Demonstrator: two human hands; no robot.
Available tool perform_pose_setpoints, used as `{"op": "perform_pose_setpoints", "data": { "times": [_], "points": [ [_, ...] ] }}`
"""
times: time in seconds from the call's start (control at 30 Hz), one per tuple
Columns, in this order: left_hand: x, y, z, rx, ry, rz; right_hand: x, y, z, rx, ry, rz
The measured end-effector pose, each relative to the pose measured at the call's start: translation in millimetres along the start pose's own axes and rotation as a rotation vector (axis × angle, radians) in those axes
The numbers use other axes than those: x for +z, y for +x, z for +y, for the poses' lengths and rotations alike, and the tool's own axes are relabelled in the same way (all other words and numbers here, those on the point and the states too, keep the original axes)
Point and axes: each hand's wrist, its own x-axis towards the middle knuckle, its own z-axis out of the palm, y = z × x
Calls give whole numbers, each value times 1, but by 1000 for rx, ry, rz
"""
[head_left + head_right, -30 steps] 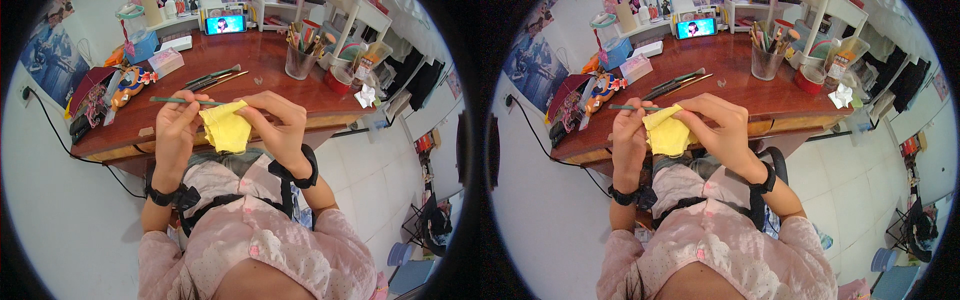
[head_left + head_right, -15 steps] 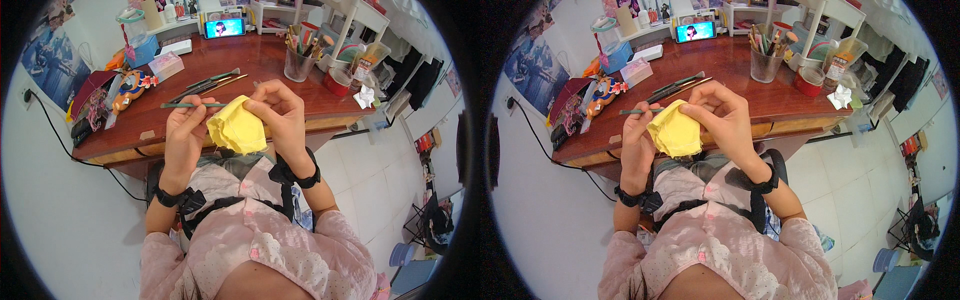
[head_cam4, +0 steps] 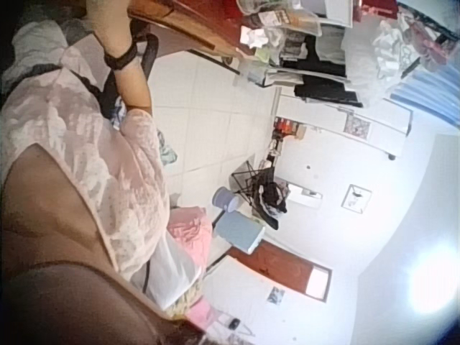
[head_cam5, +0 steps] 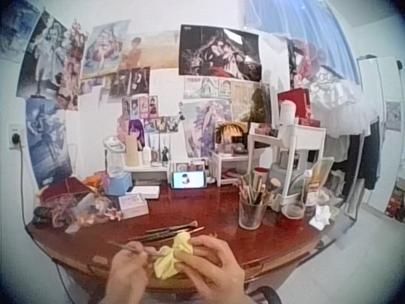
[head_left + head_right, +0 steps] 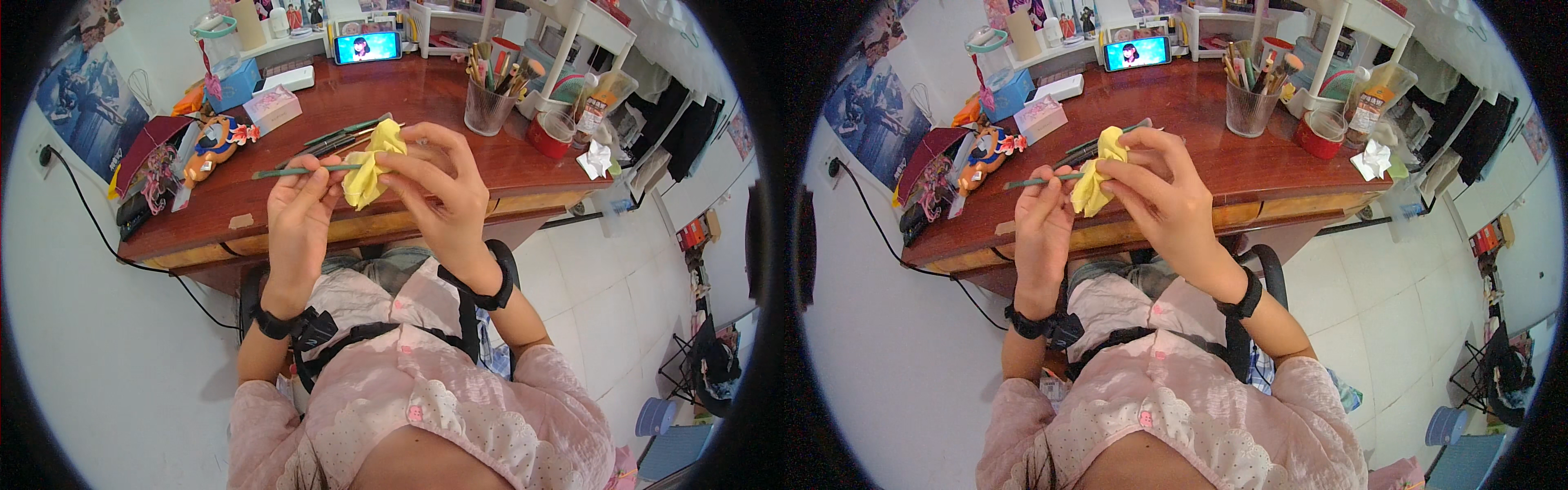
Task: The person is cleaning makeup or paint brushes using a yellow cloth.
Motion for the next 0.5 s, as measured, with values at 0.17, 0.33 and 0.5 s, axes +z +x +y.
{"op": "perform_pose_setpoints", "data": {
  "times": [0.17,0.33,0.5],
  "points": [
    [1,0,-1,-22,29,26,-3,-2,4,4,31,-105],
    [-2,3,0,-14,43,-9,-1,-3,8,10,123,-187],
    [-5,2,0,-43,67,-23,-4,-2,15,-30,133,-265]
  ]
}}
